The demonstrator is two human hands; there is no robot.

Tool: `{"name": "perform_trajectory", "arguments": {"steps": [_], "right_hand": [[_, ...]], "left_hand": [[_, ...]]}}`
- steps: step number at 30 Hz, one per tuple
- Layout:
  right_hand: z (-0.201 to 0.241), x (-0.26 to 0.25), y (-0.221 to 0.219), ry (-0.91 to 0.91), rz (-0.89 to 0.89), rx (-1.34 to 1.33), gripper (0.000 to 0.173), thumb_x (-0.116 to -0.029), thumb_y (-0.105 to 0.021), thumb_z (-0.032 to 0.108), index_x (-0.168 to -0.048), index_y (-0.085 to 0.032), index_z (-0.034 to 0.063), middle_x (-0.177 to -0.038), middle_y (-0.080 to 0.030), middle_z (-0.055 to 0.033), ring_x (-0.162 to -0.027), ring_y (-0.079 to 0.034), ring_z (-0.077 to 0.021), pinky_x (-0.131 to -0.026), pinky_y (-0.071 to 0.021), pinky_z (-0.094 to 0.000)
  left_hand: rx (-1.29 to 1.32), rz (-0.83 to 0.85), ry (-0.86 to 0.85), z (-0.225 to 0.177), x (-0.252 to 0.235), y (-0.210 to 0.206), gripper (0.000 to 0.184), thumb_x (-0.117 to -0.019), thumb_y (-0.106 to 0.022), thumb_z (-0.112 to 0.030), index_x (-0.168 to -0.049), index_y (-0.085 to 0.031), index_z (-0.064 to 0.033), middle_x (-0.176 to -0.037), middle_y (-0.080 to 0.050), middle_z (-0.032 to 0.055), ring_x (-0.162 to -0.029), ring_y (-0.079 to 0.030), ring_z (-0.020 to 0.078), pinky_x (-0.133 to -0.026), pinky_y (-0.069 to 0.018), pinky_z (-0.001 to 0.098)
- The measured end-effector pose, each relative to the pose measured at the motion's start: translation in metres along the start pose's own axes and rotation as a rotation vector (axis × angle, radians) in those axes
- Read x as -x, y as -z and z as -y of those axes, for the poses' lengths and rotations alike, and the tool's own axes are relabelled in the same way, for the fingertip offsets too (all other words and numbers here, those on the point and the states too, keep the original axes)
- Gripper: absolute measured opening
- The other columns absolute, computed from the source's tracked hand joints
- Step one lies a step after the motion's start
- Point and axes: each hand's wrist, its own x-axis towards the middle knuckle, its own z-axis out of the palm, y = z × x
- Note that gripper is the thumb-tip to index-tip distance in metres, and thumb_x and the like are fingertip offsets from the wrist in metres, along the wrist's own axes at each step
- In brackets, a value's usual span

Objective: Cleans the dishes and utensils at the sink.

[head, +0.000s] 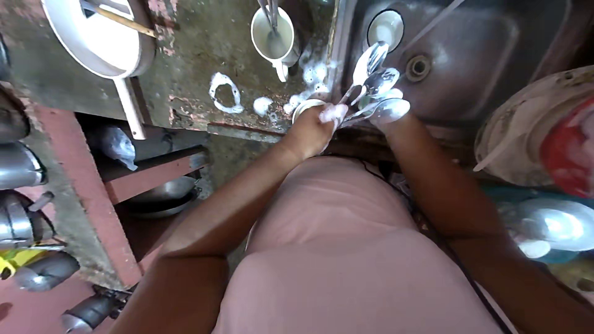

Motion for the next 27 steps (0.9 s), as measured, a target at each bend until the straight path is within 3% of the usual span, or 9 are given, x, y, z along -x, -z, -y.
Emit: {"name": "perform_trajectory", "arguments": {"steps": [5, 8, 12, 14, 16, 18, 22, 25, 27], "right_hand": [[-0.004, -0.003, 0.003, 0.004, -0.337, -0.079, 0.039, -0.1104, -0.023, 0.024, -0.116, -0.057, 0.0082, -0.102, -0.066, -0.0088, -0.097, -0.065, -0.0189, -0.088, -0.0566, -0.0397], [0.007, 0.004, -0.003, -0.027, -0.185, -0.093, 0.039, -0.1106, -0.022, 0.023, -0.109, -0.058, 0.0085, -0.098, -0.067, -0.0084, -0.095, -0.066, -0.0178, -0.089, -0.0572, -0.0376], [0.018, 0.003, -0.002, 0.105, -0.008, 0.129, 0.021, -0.0967, -0.050, 0.007, -0.113, -0.061, 0.0129, -0.099, -0.070, 0.0006, -0.095, -0.067, -0.0092, -0.085, -0.0583, -0.0303], [0.030, -0.003, -0.032, 0.089, -0.039, 0.024, 0.020, -0.1033, -0.043, 0.017, -0.116, -0.058, 0.0113, -0.102, -0.068, -0.0038, -0.094, -0.067, -0.0124, -0.082, -0.0592, -0.0314], [0.037, -0.007, -0.049, 0.020, -0.008, -0.147, 0.050, -0.1062, -0.027, 0.038, -0.132, -0.054, 0.0040, -0.128, -0.064, -0.0200, -0.112, -0.067, -0.0303, -0.089, -0.0588, -0.0448], [0.035, -0.010, -0.047, -0.017, 0.126, -0.161, 0.064, -0.1067, -0.023, 0.049, -0.144, -0.045, 0.0018, -0.145, -0.054, -0.0253, -0.126, -0.060, -0.0372, -0.098, -0.0559, -0.0484], [0.029, -0.011, -0.043, -0.087, 0.173, -0.014, 0.043, -0.1050, -0.045, 0.019, -0.144, -0.046, 0.0006, -0.132, -0.063, -0.0189, -0.108, -0.069, -0.0247, -0.087, -0.0610, -0.0347], [0.025, -0.003, -0.044, 0.056, 0.103, 0.052, 0.046, -0.1048, -0.050, 0.006, -0.149, -0.040, -0.0035, -0.138, -0.060, -0.0227, -0.121, -0.065, -0.0330, -0.102, -0.0561, -0.0442], [0.019, -0.011, -0.029, 0.172, 0.089, 0.150, 0.052, -0.1035, -0.054, 0.005, -0.151, -0.036, -0.0062, -0.136, -0.060, -0.0270, -0.119, -0.065, -0.0387, -0.101, -0.0574, -0.0498]], "left_hand": [[0.064, 0.013, -0.002, -0.004, 0.001, -0.001, 0.035, -0.1076, -0.049, -0.019, -0.141, -0.055, -0.0112, -0.111, -0.068, 0.0086, -0.079, -0.065, 0.0139, -0.072, -0.0583, 0.0362], [0.105, 0.026, 0.014, -0.004, -0.001, -0.003, 0.033, -0.1077, -0.048, -0.020, -0.137, -0.057, -0.0080, -0.099, -0.068, 0.0102, -0.071, -0.064, 0.0163, -0.066, -0.0576, 0.0377], [0.231, 0.087, -0.029, -0.006, -0.004, -0.008, 0.025, -0.1088, -0.045, -0.018, -0.120, -0.063, -0.0054, -0.080, -0.065, 0.0059, -0.060, -0.061, 0.0131, -0.056, -0.0557, 0.0305], [0.241, 0.103, -0.026, -0.008, -0.005, -0.010, 0.026, -0.1094, -0.043, -0.019, -0.115, -0.064, -0.0055, -0.080, -0.065, 0.0059, -0.059, -0.061, 0.0130, -0.055, -0.0549, 0.0302], [0.251, 0.118, 0.019, -0.010, -0.006, -0.012, 0.028, -0.1108, -0.041, -0.022, -0.116, -0.064, -0.0067, -0.084, -0.064, 0.0050, -0.060, -0.058, 0.0118, -0.056, -0.0530, 0.0286], [0.278, 0.119, 0.061, -0.012, -0.007, -0.014, 0.031, -0.1118, -0.038, -0.024, -0.114, -0.064, -0.0063, -0.083, -0.064, 0.0043, -0.058, -0.057, 0.0105, -0.055, -0.0514, 0.0272], [0.285, 0.114, 0.065, -0.011, -0.013, -0.017, 0.035, -0.1121, -0.039, -0.029, -0.106, -0.066, -0.0069, -0.081, -0.066, 0.0030, -0.057, -0.056, 0.0096, -0.053, -0.0503, 0.0261], [0.295, 0.132, 0.071, -0.011, -0.013, -0.015, 0.021, -0.1083, -0.047, -0.018, -0.112, -0.065, -0.0080, -0.080, -0.059, 0.0010, -0.056, -0.049, 0.0071, -0.051, -0.0446, 0.0239], [0.322, 0.168, 0.095, -0.013, -0.012, -0.013, 0.018, -0.1079, -0.050, -0.020, -0.111, -0.064, -0.0087, -0.077, -0.057, -0.0006, -0.054, -0.046, 0.0058, -0.049, -0.0415, 0.0223]]}}
